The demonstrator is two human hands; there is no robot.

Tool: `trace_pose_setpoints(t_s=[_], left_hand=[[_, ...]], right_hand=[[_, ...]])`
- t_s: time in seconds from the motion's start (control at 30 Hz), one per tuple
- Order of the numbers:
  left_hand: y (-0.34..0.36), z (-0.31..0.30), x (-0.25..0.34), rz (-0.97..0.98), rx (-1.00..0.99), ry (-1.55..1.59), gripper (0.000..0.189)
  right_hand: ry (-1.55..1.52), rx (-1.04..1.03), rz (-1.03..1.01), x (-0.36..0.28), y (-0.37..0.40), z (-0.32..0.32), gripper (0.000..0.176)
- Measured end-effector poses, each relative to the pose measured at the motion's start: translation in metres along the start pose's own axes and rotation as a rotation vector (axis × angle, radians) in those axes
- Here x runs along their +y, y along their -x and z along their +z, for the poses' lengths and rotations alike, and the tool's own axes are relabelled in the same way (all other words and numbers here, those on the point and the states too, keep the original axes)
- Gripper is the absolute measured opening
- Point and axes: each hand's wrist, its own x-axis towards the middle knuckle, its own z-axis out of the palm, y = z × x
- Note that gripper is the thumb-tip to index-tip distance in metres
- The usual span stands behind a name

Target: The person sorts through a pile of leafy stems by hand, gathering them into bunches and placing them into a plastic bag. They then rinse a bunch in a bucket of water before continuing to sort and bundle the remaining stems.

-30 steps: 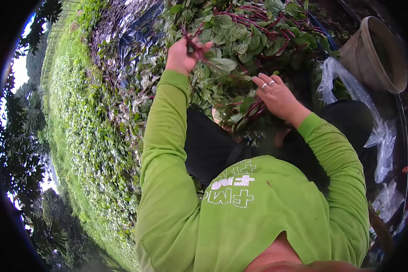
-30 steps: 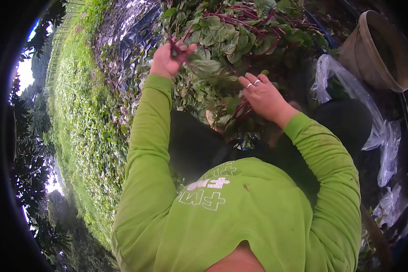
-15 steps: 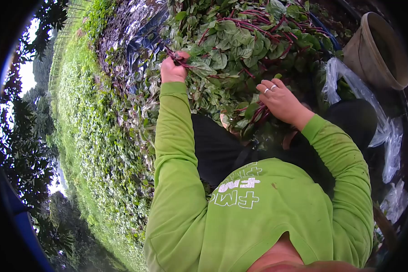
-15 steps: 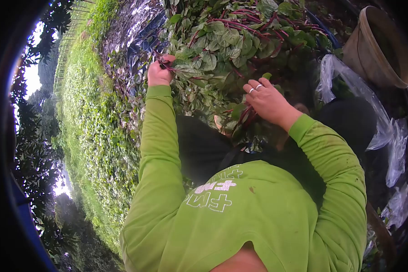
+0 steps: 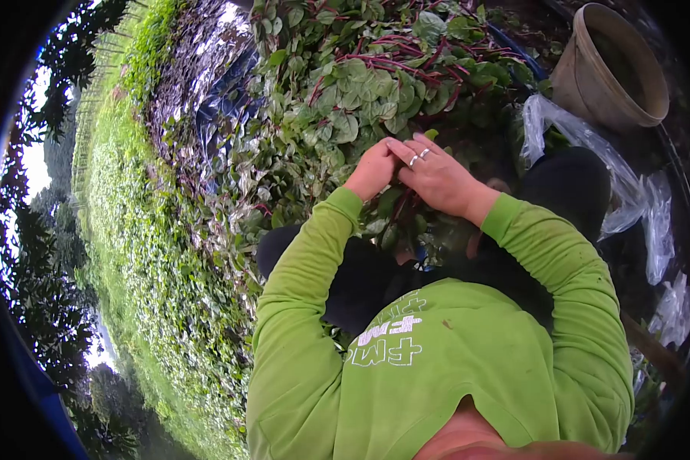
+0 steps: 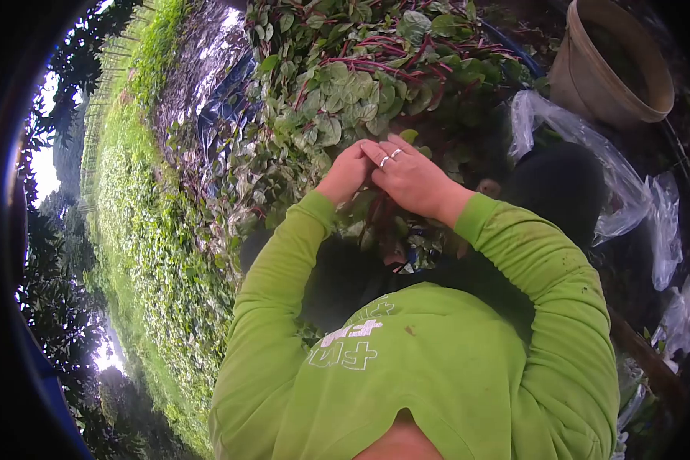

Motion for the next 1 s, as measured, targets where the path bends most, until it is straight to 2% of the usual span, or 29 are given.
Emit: trace_pose_setpoints(t_s=[0.07, 0.2, 0.23, 0.33, 0.37, 0.43, 0.47, 0.5, 0.53, 0.57, 0.6, 0.63, 0.7, 0.77, 0.87, 0.97, 1.0], left_hand=[[-0.001, -0.005, -0.007, 0.032, 0.010, -0.137, 0.021], [-0.005, -0.005, -0.014, 0.084, 0.114, -0.246, 0.018], [-0.008, -0.011, -0.013, -0.142, 0.068, -0.064, 0.020], [-0.007, -0.010, -0.007, -0.085, 0.119, -0.175, 0.018], [-0.006, -0.015, -0.013, 0.306, 0.208, -0.581, 0.013], [-0.007, -0.049, -0.005, 0.275, 0.277, -1.094, 0.010], [-0.006, -0.070, 0.012, 0.021, 0.366, -1.236, 0.015], [-0.009, -0.109, 0.020, -0.089, 0.316, -1.455, 0.019], [-0.002, -0.118, 0.038, -0.091, 0.496, -1.785, 0.044], [-0.012, -0.150, 0.034, -0.192, 0.543, -1.767, 0.069], [-0.018, -0.153, 0.054, -0.169, 0.538, -1.710, 0.081], [-0.031, -0.147, 0.069, -0.019, 0.597, -1.694, 0.074], [-0.077, -0.132, 0.088, 0.456, 0.550, -1.604, 0.065], [-0.126, -0.103, 0.099, 0.752, 0.328, -1.531, 0.058], [-0.176, -0.080, 0.089, 0.822, -0.007, -1.598, 0.049], [-0.179, -0.070, 0.106, 0.555, -0.118, -1.653, 0.033], [-0.179, -0.072, 0.103, 0.578, -0.090, -1.654, 0.029]], right_hand=[[-0.028, -0.055, 0.014, 0.001, -0.001, 0.004, 0.021], [0.087, 0.020, 0.033, 0.001, -0.002, 0.017, 0.020], [0.139, 0.094, 0.035, 0.003, -0.002, 0.018, 0.019], [0.072, 0.011, 0.099, 0.010, -0.004, 0.018, 0.016], [0.040, -0.047, 0.111, 0.011, -0.005, 0.019, 0.015], [-0.030, -0.168, 0.135, 0.006, -0.005, 0.018, 0.012], [-0.022, -0.172, 0.113, 0.004, -0.005, 0.016, 0.012], [-0.010, -0.171, 0.094, 0.004, -0.005, 0.013, 0.011], [0.002, -0.166, 0.078, 0.004, -0.006, 0.012, 0.010], [0.003, -0.178, 0.074, 0.006, -0.005, 0.012, 0.010], [-0.016, -0.198, 0.082, 0.008, -0.004, 0.012, 0.011], [-0.037, -0.219, 0.090, 0.010, -0.004, 0.010, 0.011], [-0.072, -0.273, 0.108, 0.013, -0.005, 0.005, 0.014], [-0.089, -0.338, 0.134, 0.018, -0.006, -0.001, 0.019], [0.023, -0.221, 0.164, 0.022, 0.000, 0.007, 0.017], [0.022, -0.192, 0.220, 0.028, 0.007, 0.005, 0.014], [0.023, -0.206, 0.226, 0.030, 0.010, 0.004, 0.013]])
